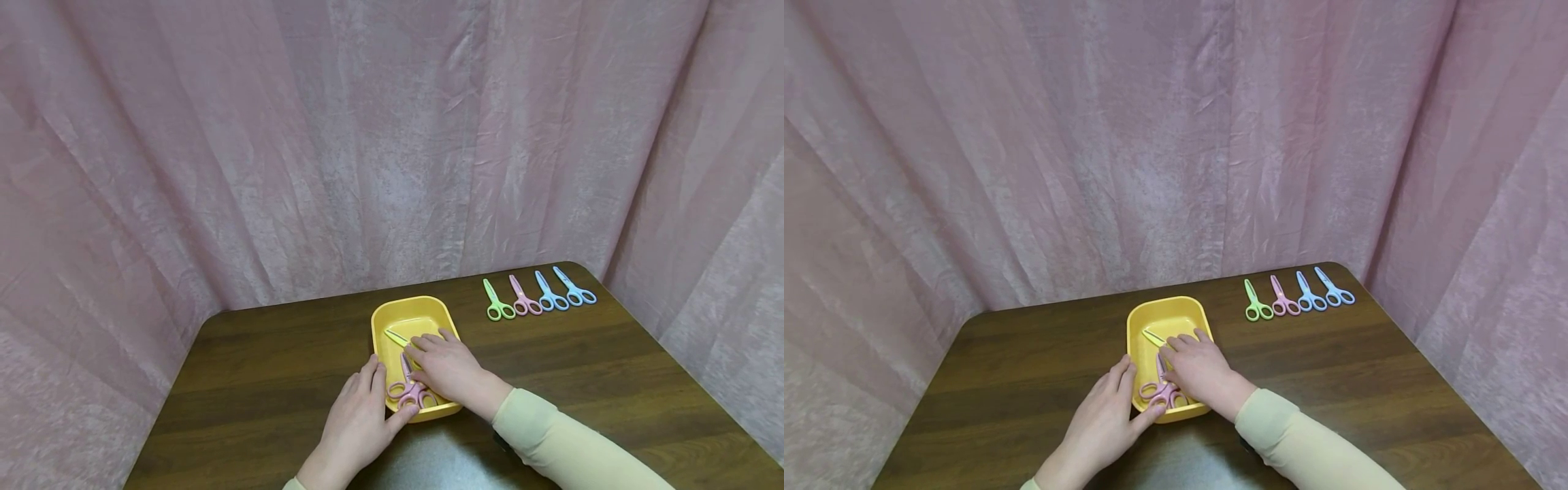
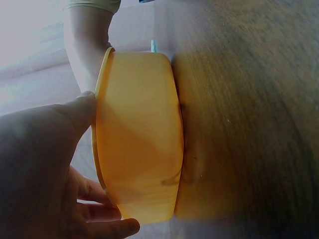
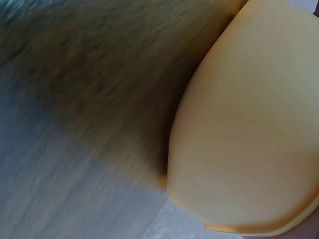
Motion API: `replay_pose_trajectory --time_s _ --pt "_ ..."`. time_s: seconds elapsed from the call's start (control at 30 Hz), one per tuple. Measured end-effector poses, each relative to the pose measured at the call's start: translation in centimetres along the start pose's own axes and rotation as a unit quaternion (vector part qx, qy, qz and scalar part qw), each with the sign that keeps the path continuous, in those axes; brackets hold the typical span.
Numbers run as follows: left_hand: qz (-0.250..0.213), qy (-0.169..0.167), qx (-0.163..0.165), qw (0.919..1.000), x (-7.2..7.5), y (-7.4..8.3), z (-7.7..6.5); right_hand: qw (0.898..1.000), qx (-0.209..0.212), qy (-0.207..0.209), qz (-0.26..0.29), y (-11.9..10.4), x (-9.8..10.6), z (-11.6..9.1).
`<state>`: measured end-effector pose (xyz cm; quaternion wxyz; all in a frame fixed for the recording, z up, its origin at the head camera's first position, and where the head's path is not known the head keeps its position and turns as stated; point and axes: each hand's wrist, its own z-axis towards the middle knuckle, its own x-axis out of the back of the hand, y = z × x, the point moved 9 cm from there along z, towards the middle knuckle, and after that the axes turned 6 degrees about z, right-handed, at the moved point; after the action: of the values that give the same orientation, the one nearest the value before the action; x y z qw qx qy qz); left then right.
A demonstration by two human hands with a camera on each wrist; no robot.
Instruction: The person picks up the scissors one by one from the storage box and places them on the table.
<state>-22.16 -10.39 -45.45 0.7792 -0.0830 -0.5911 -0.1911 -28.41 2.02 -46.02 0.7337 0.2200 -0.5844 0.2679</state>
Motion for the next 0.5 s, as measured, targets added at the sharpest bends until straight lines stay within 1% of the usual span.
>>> replay_pose_trajectory --time_s 0.33,0.5 --pt "0.000 -0.001 0.000 1.0000 -0.06 -0.02 -0.02 1.000 0.000 -0.003 -0.006 0.08 -0.34 0.13" --pt "0.002 0.007 -0.002 1.0000 0.03 0.05 -0.04 1.000 0.000 -0.001 -0.005 0.08 -0.52 0.14"
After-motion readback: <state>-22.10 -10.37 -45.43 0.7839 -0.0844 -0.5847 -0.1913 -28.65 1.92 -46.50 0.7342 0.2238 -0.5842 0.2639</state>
